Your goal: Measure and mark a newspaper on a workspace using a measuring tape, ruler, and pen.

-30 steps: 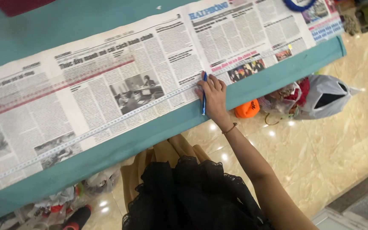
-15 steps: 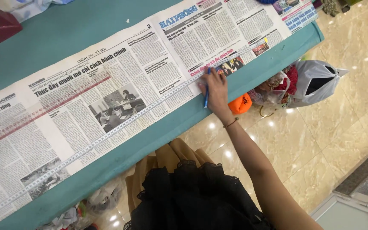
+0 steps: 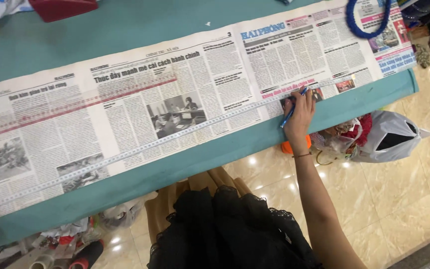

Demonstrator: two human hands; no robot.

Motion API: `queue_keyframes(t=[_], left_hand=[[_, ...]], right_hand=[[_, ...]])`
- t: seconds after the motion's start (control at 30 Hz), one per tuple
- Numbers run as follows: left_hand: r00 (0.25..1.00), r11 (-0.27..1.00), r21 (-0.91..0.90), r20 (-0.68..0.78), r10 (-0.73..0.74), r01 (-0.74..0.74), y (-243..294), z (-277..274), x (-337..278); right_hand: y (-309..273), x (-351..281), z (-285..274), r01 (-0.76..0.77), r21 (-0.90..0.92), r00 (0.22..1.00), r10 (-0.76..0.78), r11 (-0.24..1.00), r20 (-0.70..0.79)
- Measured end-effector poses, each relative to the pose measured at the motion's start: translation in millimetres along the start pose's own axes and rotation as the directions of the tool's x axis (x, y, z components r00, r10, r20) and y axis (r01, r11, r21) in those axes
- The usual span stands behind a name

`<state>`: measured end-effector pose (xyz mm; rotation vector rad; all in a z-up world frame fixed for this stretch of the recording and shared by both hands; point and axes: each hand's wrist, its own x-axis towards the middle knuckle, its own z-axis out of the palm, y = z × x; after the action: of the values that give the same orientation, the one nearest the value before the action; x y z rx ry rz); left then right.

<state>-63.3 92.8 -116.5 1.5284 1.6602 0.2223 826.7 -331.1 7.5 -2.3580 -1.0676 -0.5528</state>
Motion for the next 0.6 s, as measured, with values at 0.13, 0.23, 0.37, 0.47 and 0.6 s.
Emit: queue_keyframes(t=[0.13,0.23,0.37,0.47,0.6], left_hand=[[0.933,0.958,0.074,-0.218,0.288,-0.278,30.1,5.9,-43.7],[0.913,0.965,0.256,-0.406,0.047,0.064,62.6,14.4,-64.3],[0.817,0.901,0.431,-0.538,0.207,0.056,70.9,20.0,-82.8],[0.773,0.944,0.330,-0.598,0.212,-0.004,82.3,24.8,-92.8],[0.647,0.919,0.382,-0.676,0.352,-0.101,68.0,12.5,-93.8]], right_hand=[[-40.0,-9.8,-8.9,-0.024,0.073,0.999,0.021,0.997,0.044],[-62.1,-12.8,-7.2,0.100,0.137,0.992,-0.110,0.985,0.066],[-68.1,-13.5,-10.4,0.069,0.106,0.987,-0.083,0.992,0.136],[-44.1,-13.4,-4.4,0.128,0.087,0.986,-0.135,0.988,0.093],[3.4,-15.3,29.2,0.036,0.099,0.998,-0.041,0.994,0.047]])
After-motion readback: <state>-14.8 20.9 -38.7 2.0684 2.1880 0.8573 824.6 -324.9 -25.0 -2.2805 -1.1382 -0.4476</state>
